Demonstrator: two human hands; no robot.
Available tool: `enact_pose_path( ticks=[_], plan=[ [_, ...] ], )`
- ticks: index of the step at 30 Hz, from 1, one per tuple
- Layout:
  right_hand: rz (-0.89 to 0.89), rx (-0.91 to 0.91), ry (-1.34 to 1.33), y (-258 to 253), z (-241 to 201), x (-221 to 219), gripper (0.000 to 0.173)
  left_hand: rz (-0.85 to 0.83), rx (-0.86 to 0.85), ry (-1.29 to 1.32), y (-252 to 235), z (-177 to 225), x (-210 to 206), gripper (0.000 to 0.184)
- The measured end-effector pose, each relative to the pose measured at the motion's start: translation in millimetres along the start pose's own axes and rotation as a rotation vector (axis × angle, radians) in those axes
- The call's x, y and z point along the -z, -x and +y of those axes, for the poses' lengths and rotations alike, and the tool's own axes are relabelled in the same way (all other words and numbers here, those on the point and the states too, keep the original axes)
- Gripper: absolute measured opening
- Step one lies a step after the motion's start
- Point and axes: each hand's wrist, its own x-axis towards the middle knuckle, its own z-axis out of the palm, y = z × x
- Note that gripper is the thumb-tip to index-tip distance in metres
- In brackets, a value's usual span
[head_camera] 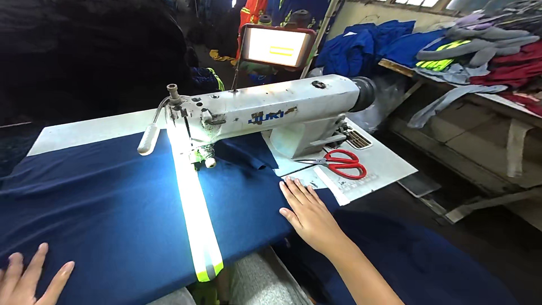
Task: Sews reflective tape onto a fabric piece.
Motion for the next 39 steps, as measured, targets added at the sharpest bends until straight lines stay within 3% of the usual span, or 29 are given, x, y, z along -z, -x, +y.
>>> enact_pose_path(
  ticks=[4, 8, 9, 11, 12, 13, 15, 17, 20, 24, 29, 35, 37, 39],
  plan=[
    [0.074, 0.046, -0.003, 0.8, 1.1, -4.8, 0.076, -0.009, -0.025, -0.004, -2.2, -4.5, 2.9, 0.087],
    [0.087, 0.078, -0.007, -0.1, 5.1, -8.0, 0.08, 0.164, -0.046, -0.006, -1.8, -10.7, -9.9, 0.092],
    [0.079, 0.082, -0.013, 0.3, 6.3, -7.6, 0.081, 0.223, -0.079, 0.036, 6.9, -2.4, -7.6, 0.082],
    [0.059, 0.088, -0.018, -1.5, 8.4, -5.6, 0.084, 0.32, -0.205, 0.172, 39.4, 36.7, 3.7, 0.041],
    [0.052, 0.085, -0.02, -1.7, 8.1, -4.7, 0.084, 0.263, -0.245, 0.286, 62.3, 64.2, 9.1, 0.028],
    [0.055, 0.08, -0.02, 0.4, 6.0, -3.7, 0.084, 0.095, -0.264, 0.448, 87.3, 89.3, 10.3, 0.023],
    [0.065, 0.071, -0.047, 2.5, -6.8, 2.8, 0.083, -0.368, -0.231, 0.697, 121.4, 126.9, -1.6, 0.03],
    [0.109, 0.133, -0.131, 1.0, -31.8, 10.8, 0.074, -0.62, -0.15, 0.814, 129.5, 143.8, -33.6, 0.046],
    [0.14, 0.27, -0.327, 4.9, -82.8, 12.5, 0.05, -0.574, -0.035, 1.032, 124.5, 156.2, -78.0, 0.051],
    [0.112, 0.388, -0.504, 10.9, -129.2, 0.8, 0.037, -0.515, -0.074, 1.237, 129.4, 170.2, -84.4, 0.015],
    [0.127, 0.404, -0.464, 21.1, -136.1, -11.3, 0.034, -0.443, -0.025, 1.254, 152.3, 171.5, -52.1, 0.017],
    [0.149, 0.446, -0.403, 24.2, -135.5, -14.1, 0.028, -0.465, 0.009, 1.248, 152.9, 170.8, -62.8, 0.018],
    [0.146, 0.463, -0.386, 26.7, -133.5, -14.7, 0.028, -0.504, -0.03, 1.061, 150.8, 166.4, -61.7, 0.023],
    [0.127, 0.478, -0.379, 27.8, -131.5, -12.2, 0.029, -0.522, -0.195, 0.61, 144.6, 166.0, -46.5, 0.032]
  ],
)
